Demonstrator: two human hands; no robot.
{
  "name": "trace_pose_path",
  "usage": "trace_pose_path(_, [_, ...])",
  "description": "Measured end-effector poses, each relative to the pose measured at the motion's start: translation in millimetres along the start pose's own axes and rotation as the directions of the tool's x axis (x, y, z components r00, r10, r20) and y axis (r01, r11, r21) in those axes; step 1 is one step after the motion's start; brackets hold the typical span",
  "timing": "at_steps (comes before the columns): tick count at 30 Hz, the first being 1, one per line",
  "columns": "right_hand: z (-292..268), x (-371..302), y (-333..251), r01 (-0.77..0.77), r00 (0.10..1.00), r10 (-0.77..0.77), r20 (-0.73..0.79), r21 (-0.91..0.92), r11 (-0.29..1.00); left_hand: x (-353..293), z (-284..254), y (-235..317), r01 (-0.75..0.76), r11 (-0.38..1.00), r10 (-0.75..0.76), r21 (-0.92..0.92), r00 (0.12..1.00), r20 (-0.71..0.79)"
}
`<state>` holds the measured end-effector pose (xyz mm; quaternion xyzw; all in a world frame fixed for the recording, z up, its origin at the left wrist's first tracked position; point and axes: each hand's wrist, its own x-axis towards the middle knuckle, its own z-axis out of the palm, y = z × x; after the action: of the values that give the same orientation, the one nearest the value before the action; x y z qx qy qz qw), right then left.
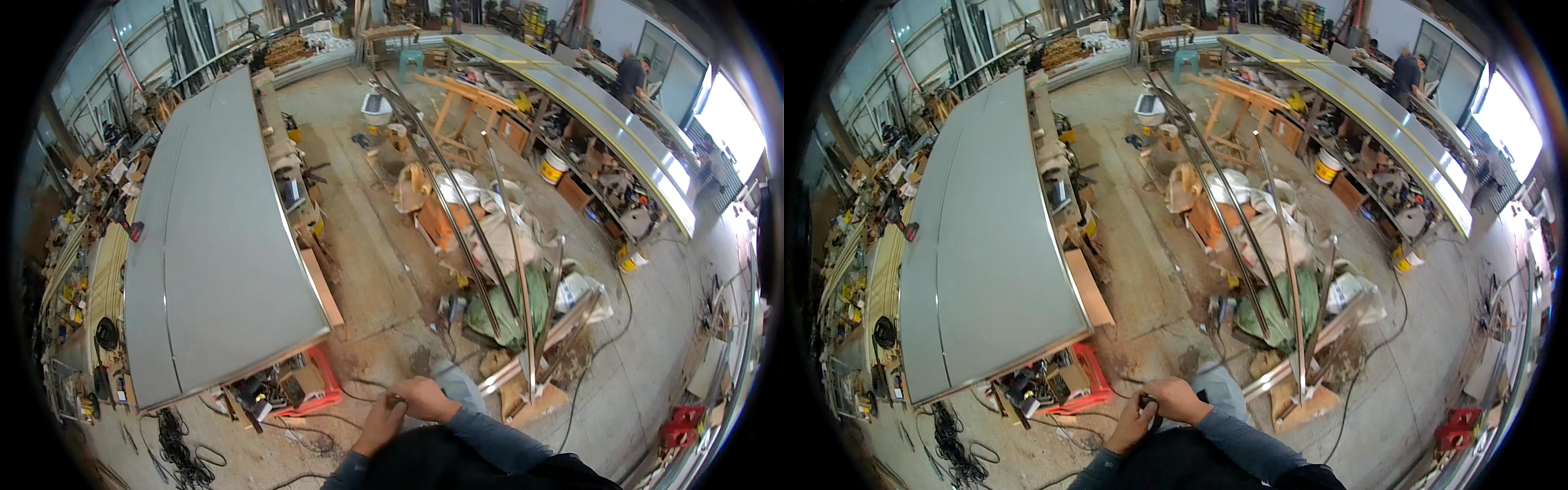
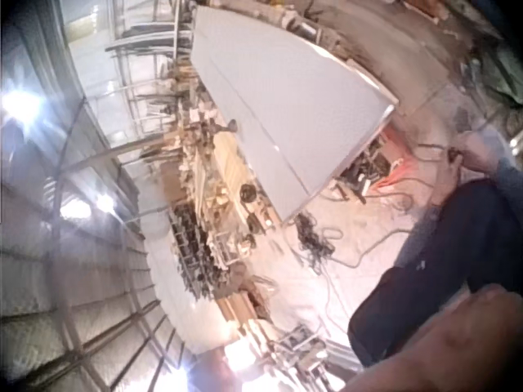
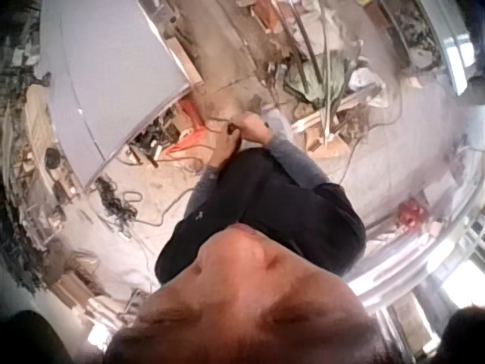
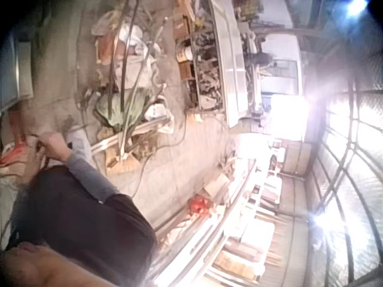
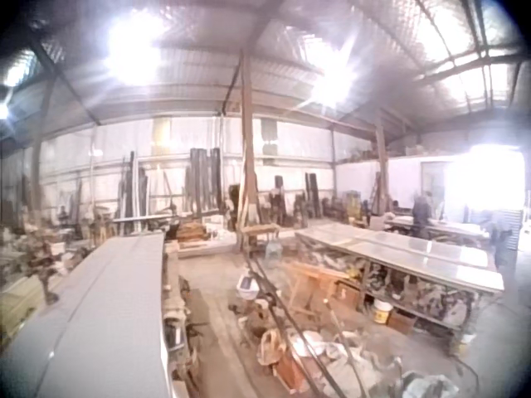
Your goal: The person uses a cordless drill to fasten screws into a large white panel, then walks to retrieve a black cable. They strip the cable ends with a utility knife and insert the wires into a slot along the panel's edge.
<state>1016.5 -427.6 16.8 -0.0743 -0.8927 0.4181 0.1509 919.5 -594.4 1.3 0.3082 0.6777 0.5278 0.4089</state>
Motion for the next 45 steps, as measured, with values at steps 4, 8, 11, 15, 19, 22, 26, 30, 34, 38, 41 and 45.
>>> trace_pose_path(4, [-78.6, 40.2, 103.2, -0.127, 0.991, 0.130, 0.015, -0.121, 0.984, 74.3, -20.8, 23.0, 0.178, 0.882, -0.107, 0.437, 0.978, -0.182])
trace_pose_path(8, [-165.9, 110.2, 203.5, -0.240, 0.968, 0.247, 0.043, -0.123, 0.963, 140.0, -58.1, 41.0, 0.303, 0.809, -0.207, 0.503, 0.949, -0.239])
trace_pose_path(11, [-203.5, 173.5, 240.1, -0.141, 0.961, 0.165, 0.222, -0.119, 0.983, 209.0, -54.0, 56.5, 0.340, 0.841, -0.329, 0.421, 0.939, -0.101])
trace_pose_path(15, [-225.3, 288.7, 229.5, 0.104, 0.912, -0.115, 0.395, 0.049, 0.993, 332.9, -25.4, 99.1, 0.275, 0.960, -0.278, -0.050, 0.958, -0.063])
trace_pose_path(19, [-270.8, 393.6, 253.8, 0.023, 0.844, -0.111, 0.525, 0.172, 0.985, 441.8, -36.1, 158.3, 0.170, 0.959, -0.102, 0.225, 0.954, -0.283])
trace_pose_path(22, [-295.3, 490.1, 287.7, -0.025, 0.746, -0.131, 0.653, 0.224, 0.974, 480.4, -84.9, 133.5, 0.191, 0.939, -0.053, 0.287, 0.902, -0.428])
trace_pose_path(26, [-288.3, 615.9, 370.6, 0.030, 0.675, -0.144, 0.723, 0.168, 0.985, 570.0, -151.9, 82.1, 0.219, 0.829, 0.021, 0.514, 0.906, -0.422])
trace_pose_path(30, [-269.9, 716.8, 415.4, 0.076, 0.699, -0.235, 0.675, 0.256, 0.964, 728.4, -192.2, 168.9, 0.394, 0.919, -0.380, -0.025, 0.865, -0.327])
trace_pose_path(34, [-304.0, 858.2, 454.1, 0.141, 0.721, -0.182, 0.668, 0.116, 0.983, 850.9, -246.6, 188.9, 0.184, 0.975, -0.143, 0.123, 0.948, -0.285])
trace_pose_path(38, [-358.5, 965.6, 514.9, -0.032, 0.687, -0.109, 0.718, 0.180, 0.983, 945.9, -301.3, 176.5, 0.298, 0.922, -0.243, 0.248, 0.942, -0.232])
trace_pose_path(41, [-354.9, 1044.9, 558.7, -0.103, 0.702, -0.175, 0.690, 0.342, 0.934, 1023.4, -331.6, 210.2, 0.282, 0.947, -0.241, 0.154, 0.940, -0.241])
trace_pose_path(45, [-343.7, 1155.8, 618.1, -0.312, 0.674, -0.178, 0.717, 0.495, 0.811, 1144.0, -380.9, 181.4, 0.357, 0.899, -0.401, -0.255, 0.904, -0.149])
